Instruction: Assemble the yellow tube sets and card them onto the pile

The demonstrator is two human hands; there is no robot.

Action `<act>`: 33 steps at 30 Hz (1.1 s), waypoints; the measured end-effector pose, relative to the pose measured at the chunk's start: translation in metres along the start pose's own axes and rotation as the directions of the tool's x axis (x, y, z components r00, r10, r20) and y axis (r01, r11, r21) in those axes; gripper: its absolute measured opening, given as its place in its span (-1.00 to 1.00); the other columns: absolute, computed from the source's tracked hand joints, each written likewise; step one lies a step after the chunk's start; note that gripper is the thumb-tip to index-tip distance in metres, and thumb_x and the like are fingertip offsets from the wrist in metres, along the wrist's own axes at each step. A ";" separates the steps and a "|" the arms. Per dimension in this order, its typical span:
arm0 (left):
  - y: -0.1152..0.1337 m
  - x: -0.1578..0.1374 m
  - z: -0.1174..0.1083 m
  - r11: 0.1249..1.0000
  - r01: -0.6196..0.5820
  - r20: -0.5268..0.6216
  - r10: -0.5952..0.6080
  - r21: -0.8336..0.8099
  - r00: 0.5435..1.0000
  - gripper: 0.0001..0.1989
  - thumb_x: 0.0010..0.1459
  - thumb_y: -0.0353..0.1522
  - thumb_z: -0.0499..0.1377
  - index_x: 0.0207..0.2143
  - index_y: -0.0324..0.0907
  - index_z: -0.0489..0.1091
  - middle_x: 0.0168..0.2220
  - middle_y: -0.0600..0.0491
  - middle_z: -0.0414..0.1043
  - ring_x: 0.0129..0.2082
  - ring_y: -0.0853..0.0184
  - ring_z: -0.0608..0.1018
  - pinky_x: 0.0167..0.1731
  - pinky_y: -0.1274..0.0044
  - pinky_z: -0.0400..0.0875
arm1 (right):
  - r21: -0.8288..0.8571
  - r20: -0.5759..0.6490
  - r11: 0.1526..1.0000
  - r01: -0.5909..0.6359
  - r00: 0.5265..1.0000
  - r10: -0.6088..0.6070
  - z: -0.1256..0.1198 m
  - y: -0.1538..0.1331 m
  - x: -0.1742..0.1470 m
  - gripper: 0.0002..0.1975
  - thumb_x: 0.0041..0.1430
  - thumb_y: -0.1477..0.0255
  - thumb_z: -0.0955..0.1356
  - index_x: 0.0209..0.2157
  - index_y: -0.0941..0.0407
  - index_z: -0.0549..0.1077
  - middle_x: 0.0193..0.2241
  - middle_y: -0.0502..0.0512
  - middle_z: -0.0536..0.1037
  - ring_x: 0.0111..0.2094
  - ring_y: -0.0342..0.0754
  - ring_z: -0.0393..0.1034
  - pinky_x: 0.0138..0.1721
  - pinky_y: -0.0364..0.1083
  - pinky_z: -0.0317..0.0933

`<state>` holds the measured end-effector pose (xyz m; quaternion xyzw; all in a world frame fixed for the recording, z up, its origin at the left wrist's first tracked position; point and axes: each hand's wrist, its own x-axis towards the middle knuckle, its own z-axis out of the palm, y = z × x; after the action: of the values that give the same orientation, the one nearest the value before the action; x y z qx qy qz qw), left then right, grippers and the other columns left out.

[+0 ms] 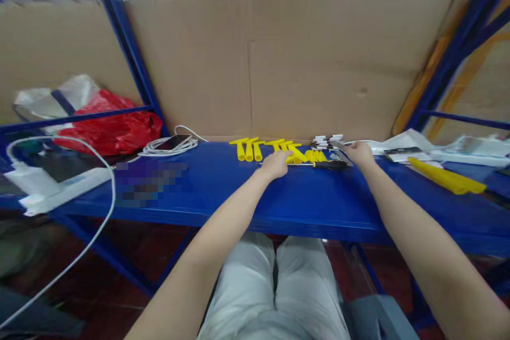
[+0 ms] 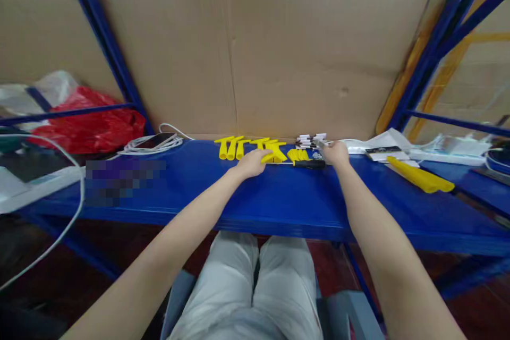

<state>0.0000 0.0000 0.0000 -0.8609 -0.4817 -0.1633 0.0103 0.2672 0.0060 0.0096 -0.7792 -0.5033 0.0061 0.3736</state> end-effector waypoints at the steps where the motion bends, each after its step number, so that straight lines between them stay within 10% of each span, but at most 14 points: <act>1: 0.000 0.000 0.000 1.000 0.004 0.000 -0.004 0.000 1.000 -0.45 0.12 -0.53 0.02 0.18 -0.11 0.24 0.09 -0.08 0.37 0.08 0.18 0.42 0.05 0.38 0.30 | 0.034 -0.027 0.999 0.027 0.999 -0.026 0.002 -0.003 -0.001 -0.62 -0.01 0.43 0.36 -0.78 0.07 0.17 -0.72 0.08 0.29 -0.45 0.04 0.31 -0.36 -0.05 0.12; 13: 0.002 0.000 0.001 0.999 -0.036 -0.008 0.036 -0.018 0.999 -0.47 0.14 -0.52 0.02 0.17 -0.10 0.25 0.12 -0.06 0.34 0.09 0.22 0.41 0.03 0.42 0.32 | 0.504 0.156 0.830 0.238 0.921 -0.358 0.033 -0.048 -0.038 -0.89 -0.05 0.43 0.32 -0.57 0.16 0.41 -0.54 0.03 0.46 -0.47 -0.14 0.27 -0.37 -0.15 0.15; 33: 0.003 0.000 -0.001 0.998 -0.028 -0.082 0.023 -0.064 0.996 -0.42 0.08 -0.57 0.04 0.18 -0.12 0.25 0.09 -0.06 0.35 0.07 0.23 0.41 0.05 0.42 0.30 | 0.468 0.479 0.881 -0.070 0.858 -0.186 0.022 -0.055 -0.050 -0.81 0.06 0.59 0.33 -0.59 0.18 0.35 -0.71 0.00 0.36 -0.66 -0.22 0.24 -0.62 -0.25 0.11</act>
<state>0.0020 -0.0015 0.0013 -0.8596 -0.4642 -0.2136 0.0037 0.1910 -0.0090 0.0072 -0.6192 -0.5911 0.3221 0.4042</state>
